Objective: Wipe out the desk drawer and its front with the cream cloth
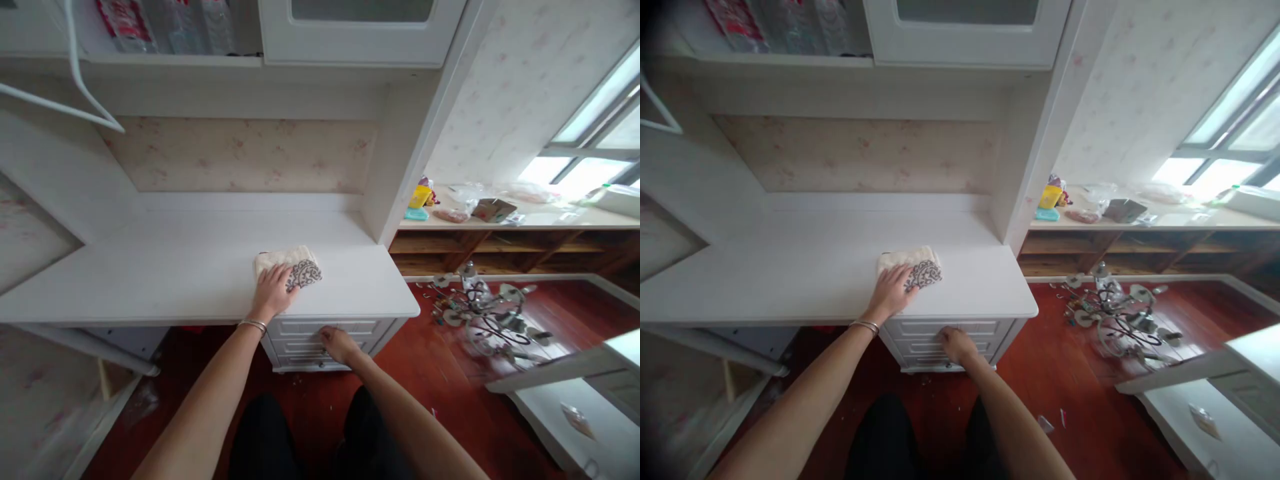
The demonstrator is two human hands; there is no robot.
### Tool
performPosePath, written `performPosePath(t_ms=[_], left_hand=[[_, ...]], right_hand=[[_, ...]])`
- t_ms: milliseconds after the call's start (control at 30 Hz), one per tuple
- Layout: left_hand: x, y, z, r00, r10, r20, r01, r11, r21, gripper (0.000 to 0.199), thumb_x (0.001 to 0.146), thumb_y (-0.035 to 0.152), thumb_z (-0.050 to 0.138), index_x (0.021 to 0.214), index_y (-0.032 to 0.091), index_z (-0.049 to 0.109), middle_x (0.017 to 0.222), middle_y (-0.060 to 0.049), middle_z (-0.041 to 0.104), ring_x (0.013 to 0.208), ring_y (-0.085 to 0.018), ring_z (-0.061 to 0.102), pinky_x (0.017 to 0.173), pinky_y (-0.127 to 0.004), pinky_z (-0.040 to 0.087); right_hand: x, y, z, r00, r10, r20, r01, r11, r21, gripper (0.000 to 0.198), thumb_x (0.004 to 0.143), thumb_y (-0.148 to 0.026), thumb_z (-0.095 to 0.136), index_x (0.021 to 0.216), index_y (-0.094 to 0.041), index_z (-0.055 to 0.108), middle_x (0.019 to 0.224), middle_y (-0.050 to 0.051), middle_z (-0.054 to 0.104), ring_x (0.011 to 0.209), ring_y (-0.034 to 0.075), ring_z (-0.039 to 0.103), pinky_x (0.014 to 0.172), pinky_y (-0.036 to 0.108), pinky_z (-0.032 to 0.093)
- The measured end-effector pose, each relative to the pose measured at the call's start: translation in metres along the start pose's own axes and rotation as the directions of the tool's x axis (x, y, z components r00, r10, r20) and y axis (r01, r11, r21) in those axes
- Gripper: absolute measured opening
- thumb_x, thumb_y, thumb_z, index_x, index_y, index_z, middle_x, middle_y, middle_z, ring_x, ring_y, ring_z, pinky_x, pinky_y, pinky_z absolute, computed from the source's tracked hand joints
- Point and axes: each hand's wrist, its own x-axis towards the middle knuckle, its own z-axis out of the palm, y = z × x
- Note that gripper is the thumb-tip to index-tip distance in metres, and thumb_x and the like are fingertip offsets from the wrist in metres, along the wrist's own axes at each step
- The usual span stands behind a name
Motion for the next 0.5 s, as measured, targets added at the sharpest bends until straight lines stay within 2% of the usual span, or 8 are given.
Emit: performPosePath(t_ms=[100,167,367,500], left_hand=[[0.0,0.0,-0.001,1.0,0.007,-0.023,-0.008,0.999,-0.034,0.061,0.082,0.049,0.058,0.135,0.021,0.051,0.143,-0.01,0.05,0.136,-0.028,0.039,0.115,-0.047,0.025],[0.0,0.001,-0.002,0.999,0.001,-0.035,-0.003,0.999,-0.055,0.059,0.081,0.048,0.06,0.134,0.022,0.053,0.142,-0.009,0.052,0.134,-0.028,0.04,0.115,-0.047,0.026],[-0.001,0.003,-0.005,0.999,-0.014,-0.047,0.011,0.997,-0.071,0.047,0.085,0.038,0.056,0.13,0.022,0.057,0.138,-0.008,0.055,0.132,-0.026,0.044,0.115,-0.045,0.027],[-0.003,0.004,-0.006,0.998,-0.019,-0.06,0.015,0.997,-0.078,0.043,0.086,0.035,0.053,0.127,0.021,0.059,0.135,-0.007,0.058,0.13,-0.024,0.047,0.115,-0.043,0.027]], right_hand=[[0.001,-0.003,0.003,0.999,0.023,-0.036,-0.022,1.0,0.022,0.045,0.099,-0.045,0.033,0.105,-0.024,0.072,0.108,0.007,0.072,0.105,0.023,0.064,0.088,0.03,0.043],[-0.002,-0.005,0.006,0.997,0.041,-0.062,-0.039,0.998,0.04,0.049,0.099,-0.049,0.029,0.105,-0.024,0.071,0.106,0.007,0.072,0.103,0.023,0.065,0.086,0.03,0.043],[-0.011,-0.009,0.017,0.983,0.116,-0.141,-0.101,0.988,0.114,0.045,0.101,-0.039,0.027,0.115,-0.025,0.066,0.115,0.006,0.069,0.106,0.021,0.063,0.084,0.028,0.043],[-0.013,-0.007,0.016,0.983,0.132,-0.127,-0.114,0.983,0.144,0.043,0.1,-0.042,0.03,0.114,-0.027,0.068,0.116,0.004,0.069,0.106,0.022,0.063,0.084,0.028,0.043]])
